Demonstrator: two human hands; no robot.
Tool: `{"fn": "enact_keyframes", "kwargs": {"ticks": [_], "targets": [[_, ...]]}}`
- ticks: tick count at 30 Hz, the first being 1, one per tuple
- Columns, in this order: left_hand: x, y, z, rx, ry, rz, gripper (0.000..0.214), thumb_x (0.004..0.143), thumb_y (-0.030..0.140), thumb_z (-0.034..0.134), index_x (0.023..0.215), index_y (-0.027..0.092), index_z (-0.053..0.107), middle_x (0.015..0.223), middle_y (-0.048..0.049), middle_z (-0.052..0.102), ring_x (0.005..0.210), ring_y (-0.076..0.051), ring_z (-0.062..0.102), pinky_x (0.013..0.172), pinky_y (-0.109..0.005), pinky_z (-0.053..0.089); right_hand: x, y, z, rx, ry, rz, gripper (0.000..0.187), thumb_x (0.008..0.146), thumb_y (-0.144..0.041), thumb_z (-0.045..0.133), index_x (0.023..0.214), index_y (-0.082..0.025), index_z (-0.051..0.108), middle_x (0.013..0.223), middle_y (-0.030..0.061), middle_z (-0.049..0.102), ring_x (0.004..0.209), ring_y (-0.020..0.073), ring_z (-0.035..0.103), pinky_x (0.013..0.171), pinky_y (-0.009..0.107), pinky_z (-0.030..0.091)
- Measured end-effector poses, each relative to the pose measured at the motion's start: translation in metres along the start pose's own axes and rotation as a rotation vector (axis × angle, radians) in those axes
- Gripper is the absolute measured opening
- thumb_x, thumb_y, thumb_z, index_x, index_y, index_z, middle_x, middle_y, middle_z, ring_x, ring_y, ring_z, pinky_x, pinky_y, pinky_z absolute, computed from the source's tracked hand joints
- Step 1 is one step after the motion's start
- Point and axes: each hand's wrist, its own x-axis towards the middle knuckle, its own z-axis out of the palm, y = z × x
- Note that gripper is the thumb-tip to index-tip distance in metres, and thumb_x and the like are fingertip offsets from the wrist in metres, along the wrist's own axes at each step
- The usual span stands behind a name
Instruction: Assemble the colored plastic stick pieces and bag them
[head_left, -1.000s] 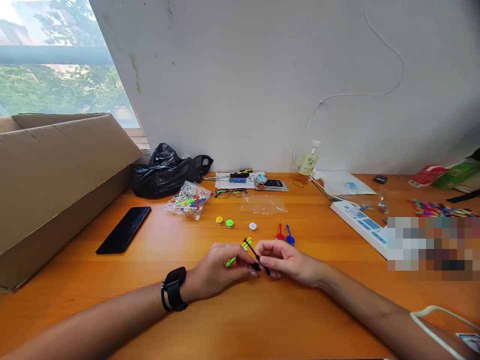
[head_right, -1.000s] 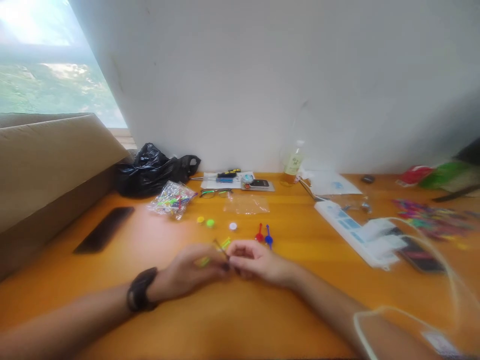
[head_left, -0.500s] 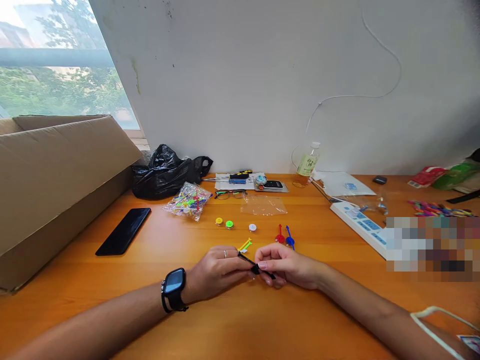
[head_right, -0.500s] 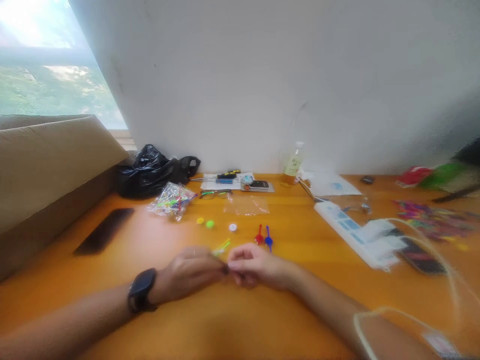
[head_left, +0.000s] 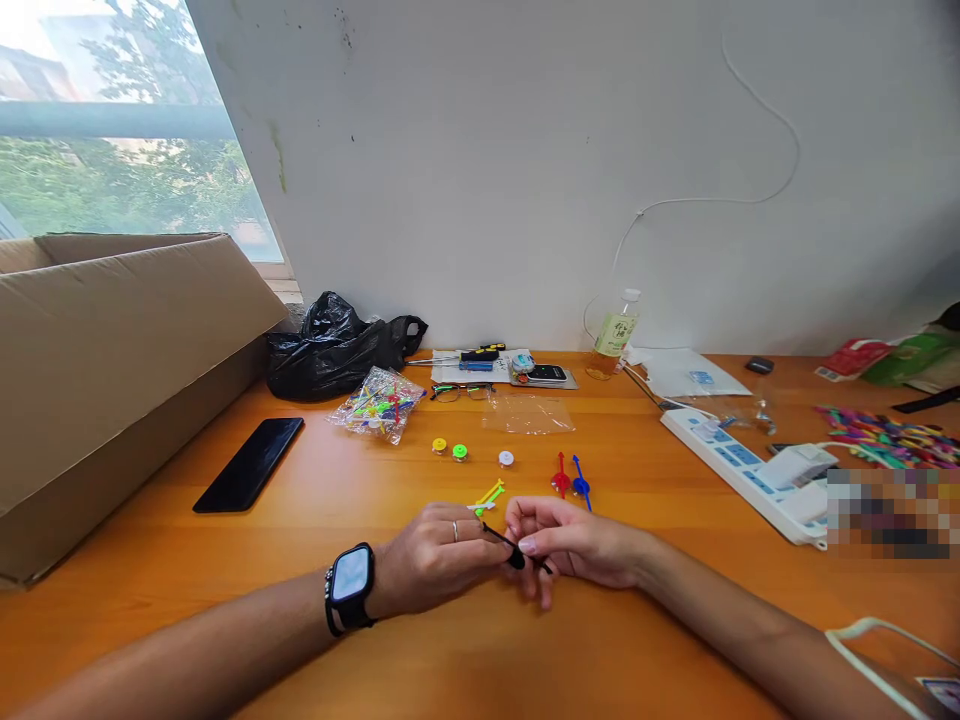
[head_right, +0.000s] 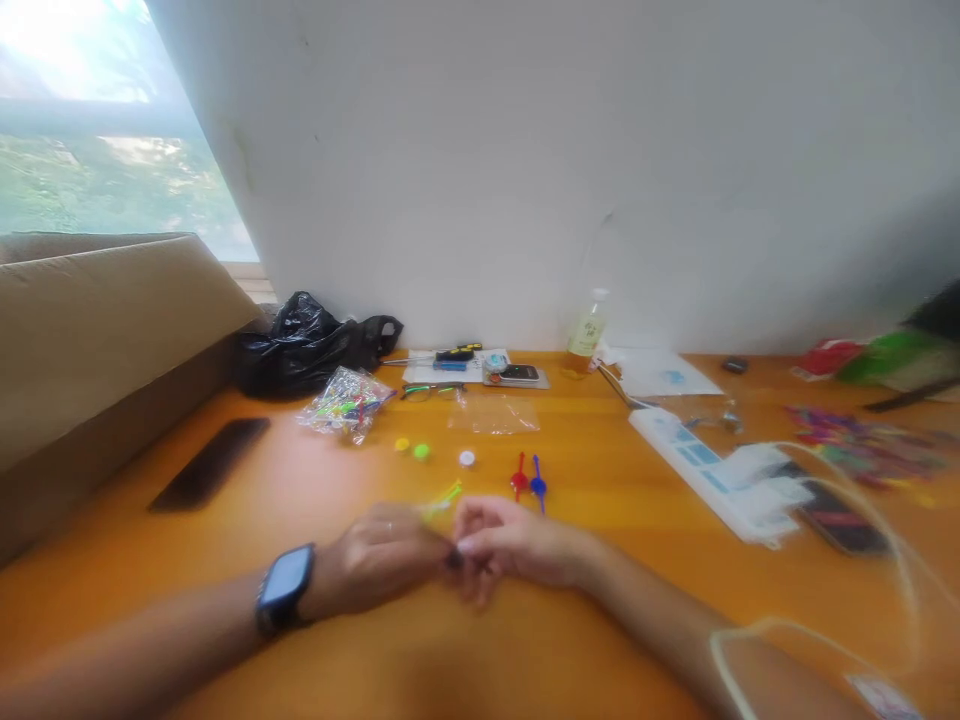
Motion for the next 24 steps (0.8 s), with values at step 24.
{"fn": "enact_keyframes", "kwargs": {"ticks": [24], "targets": [[0.0023, -0.0010, 0.0092, -0.230, 0.061, -0.499, 0.015, 0.095, 0.032, 0.073, 0.095, 0.017, 0.071, 0.076, -0.0036, 0.070, 0.061, -0.011, 0.060, 0.058, -0.021, 0.047, 0.0011, 0.0024, 0.0035, -0.190, 0.147, -0.168, 0.051, 0.082, -0.050, 0.093, 0.103, -0.014, 0.063, 0.076, 0.0049, 0.077, 0.062, 0.0162, 0.073, 0.061, 0.025, 0.055]]}}
